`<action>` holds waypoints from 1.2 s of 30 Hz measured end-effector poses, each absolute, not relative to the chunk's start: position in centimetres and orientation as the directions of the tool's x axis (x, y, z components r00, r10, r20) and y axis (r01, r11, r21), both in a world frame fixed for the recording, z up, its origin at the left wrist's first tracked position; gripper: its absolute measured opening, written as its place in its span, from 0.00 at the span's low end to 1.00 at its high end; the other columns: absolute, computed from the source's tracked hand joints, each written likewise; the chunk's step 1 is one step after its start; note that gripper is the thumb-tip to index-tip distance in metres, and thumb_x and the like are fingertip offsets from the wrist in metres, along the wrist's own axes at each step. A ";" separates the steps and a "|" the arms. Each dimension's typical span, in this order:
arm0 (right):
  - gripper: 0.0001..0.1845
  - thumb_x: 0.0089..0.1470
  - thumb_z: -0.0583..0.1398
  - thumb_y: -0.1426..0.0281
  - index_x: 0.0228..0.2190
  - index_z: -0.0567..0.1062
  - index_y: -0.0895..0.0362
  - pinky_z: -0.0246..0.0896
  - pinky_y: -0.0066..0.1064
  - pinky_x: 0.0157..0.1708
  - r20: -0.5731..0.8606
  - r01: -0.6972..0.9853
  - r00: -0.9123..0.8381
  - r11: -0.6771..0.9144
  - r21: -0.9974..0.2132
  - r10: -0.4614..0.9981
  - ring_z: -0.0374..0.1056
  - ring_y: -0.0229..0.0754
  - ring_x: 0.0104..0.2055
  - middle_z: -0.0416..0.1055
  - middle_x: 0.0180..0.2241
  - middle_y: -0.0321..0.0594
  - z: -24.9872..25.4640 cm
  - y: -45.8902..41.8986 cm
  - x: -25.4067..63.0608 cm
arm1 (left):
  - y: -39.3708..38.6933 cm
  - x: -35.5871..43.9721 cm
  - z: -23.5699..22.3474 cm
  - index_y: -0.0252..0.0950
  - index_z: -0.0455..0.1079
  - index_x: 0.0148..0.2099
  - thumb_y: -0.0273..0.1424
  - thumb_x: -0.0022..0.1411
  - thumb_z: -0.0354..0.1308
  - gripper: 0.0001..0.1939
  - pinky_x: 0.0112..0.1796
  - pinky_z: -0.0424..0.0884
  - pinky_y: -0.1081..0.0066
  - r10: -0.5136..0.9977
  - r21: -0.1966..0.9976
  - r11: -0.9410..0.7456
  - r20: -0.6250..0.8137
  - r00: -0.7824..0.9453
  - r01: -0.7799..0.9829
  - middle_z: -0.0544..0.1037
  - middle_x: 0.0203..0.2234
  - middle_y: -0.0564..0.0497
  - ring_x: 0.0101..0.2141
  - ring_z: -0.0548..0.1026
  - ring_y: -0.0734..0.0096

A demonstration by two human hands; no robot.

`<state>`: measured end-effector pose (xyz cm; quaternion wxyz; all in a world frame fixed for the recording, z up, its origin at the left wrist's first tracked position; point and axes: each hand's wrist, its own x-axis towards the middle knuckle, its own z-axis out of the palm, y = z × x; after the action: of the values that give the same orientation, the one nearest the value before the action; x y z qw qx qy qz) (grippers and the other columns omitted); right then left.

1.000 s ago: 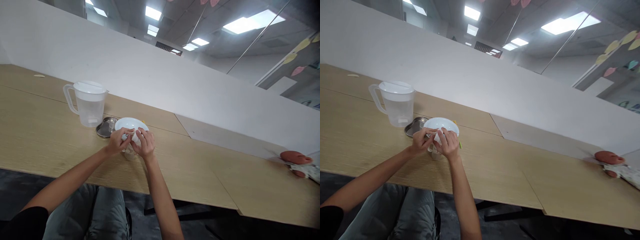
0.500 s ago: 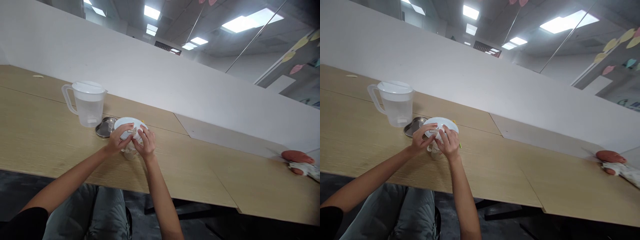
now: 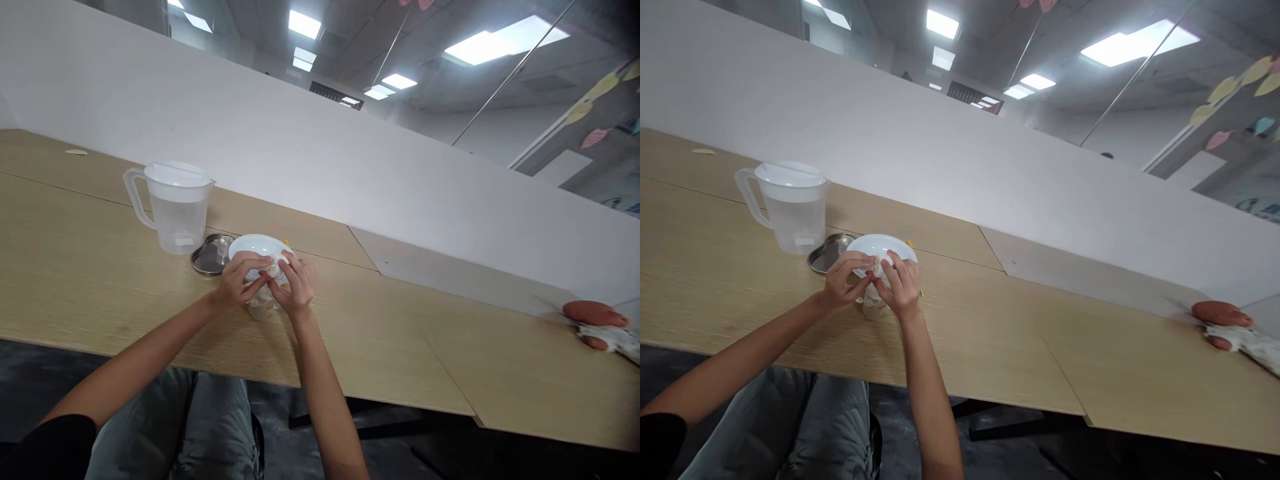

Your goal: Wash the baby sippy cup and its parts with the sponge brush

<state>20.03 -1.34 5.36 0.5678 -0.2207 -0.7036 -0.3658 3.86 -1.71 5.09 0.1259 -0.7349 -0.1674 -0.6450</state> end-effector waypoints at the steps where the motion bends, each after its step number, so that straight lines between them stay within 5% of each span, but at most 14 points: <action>1: 0.21 0.58 0.61 0.65 0.52 0.65 0.56 0.65 0.36 0.38 0.962 0.736 -0.254 0.626 0.257 -0.097 0.72 0.44 0.38 0.75 0.43 0.52 5.3 -1.4 20.1 | -1.7 3.9 5.0 0.37 0.69 0.49 0.29 0.63 0.58 0.11 0.42 0.75 0.64 0.077 0.023 -0.912 0.990 0.115 0.410 0.79 0.38 0.46 0.40 0.77 0.65; 9: 0.28 0.56 0.63 0.61 0.54 0.66 0.57 0.63 0.36 0.38 0.957 0.720 -0.267 0.635 0.278 -0.117 0.71 0.45 0.38 0.75 0.43 0.53 5.2 -1.2 20.4 | -1.6 4.0 4.8 0.37 0.68 0.49 0.27 0.63 0.58 0.12 0.39 0.74 0.65 0.045 -0.004 -0.907 0.993 0.107 0.421 0.79 0.36 0.47 0.36 0.76 0.67; 16: 0.22 0.59 0.60 0.64 0.53 0.67 0.54 0.64 0.37 0.38 0.955 0.744 -0.277 0.604 0.285 -0.109 0.71 0.43 0.35 0.74 0.47 0.53 4.7 -1.0 20.3 | -1.5 3.8 4.8 0.38 0.69 0.50 0.29 0.63 0.58 0.13 0.40 0.74 0.64 0.062 0.015 -0.914 0.993 0.103 0.405 0.79 0.39 0.46 0.39 0.76 0.66; 26: 0.25 0.57 0.63 0.63 0.52 0.69 0.64 0.68 0.38 0.39 0.948 0.667 -0.301 0.688 0.285 -0.101 0.74 0.48 0.44 0.73 0.48 0.62 4.0 -0.8 20.0 | -1.8 3.5 4.8 0.35 0.68 0.51 0.34 0.66 0.53 0.14 0.44 0.73 0.60 0.165 0.126 -0.910 0.984 0.066 0.396 0.77 0.41 0.44 0.43 0.75 0.61; 36: 0.24 0.60 0.60 0.63 0.54 0.66 0.61 0.72 0.39 0.42 0.952 0.689 -0.307 0.689 0.226 -0.004 0.74 0.47 0.48 0.76 0.45 0.55 4.8 -1.2 19.8 | -1.2 3.4 4.5 0.35 0.71 0.48 0.31 0.69 0.50 0.11 0.42 0.72 0.65 0.205 0.149 -0.899 0.974 0.094 0.412 0.77 0.37 0.45 0.40 0.74 0.67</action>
<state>19.83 -1.18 4.79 0.5415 -0.2305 -0.7424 -0.3201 3.42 -1.21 4.47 0.0809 -0.7353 -0.2095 -0.6394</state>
